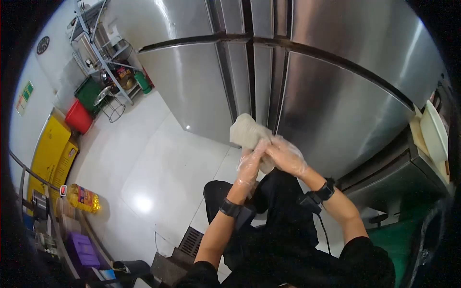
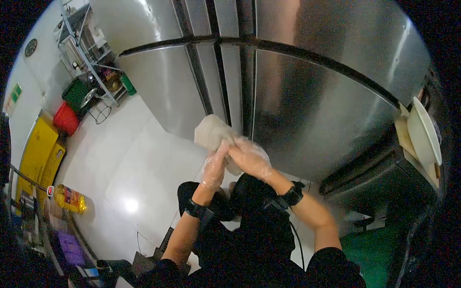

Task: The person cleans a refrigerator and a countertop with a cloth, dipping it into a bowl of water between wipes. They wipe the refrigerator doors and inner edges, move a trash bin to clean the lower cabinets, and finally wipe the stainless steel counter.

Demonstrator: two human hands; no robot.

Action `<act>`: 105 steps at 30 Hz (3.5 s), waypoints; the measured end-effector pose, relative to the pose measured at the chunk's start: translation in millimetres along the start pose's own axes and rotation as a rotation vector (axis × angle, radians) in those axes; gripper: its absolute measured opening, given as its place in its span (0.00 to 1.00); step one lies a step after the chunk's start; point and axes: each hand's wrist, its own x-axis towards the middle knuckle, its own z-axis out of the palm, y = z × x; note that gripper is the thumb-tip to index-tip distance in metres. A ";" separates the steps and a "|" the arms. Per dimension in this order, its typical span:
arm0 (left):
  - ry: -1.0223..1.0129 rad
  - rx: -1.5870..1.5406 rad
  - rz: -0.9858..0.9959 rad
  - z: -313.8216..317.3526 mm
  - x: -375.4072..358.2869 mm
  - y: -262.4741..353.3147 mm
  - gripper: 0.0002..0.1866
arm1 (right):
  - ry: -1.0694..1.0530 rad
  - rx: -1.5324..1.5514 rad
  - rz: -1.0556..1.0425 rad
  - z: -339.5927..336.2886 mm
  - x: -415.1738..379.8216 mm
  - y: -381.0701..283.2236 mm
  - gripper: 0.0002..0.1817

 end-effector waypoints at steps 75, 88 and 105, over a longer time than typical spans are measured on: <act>-0.775 1.669 1.866 274.3 204.4 102.3 0.34 | 0.940 0.186 0.078 -121.5 -214.0 118.9 0.18; -0.971 1.842 1.812 183.3 210.1 55.2 0.30 | 0.823 0.118 0.346 -90.3 -185.7 221.6 0.16; -0.979 1.405 1.746 386.6 137.6 -148.0 0.21 | 0.531 -0.104 0.697 -97.8 -223.3 248.1 0.15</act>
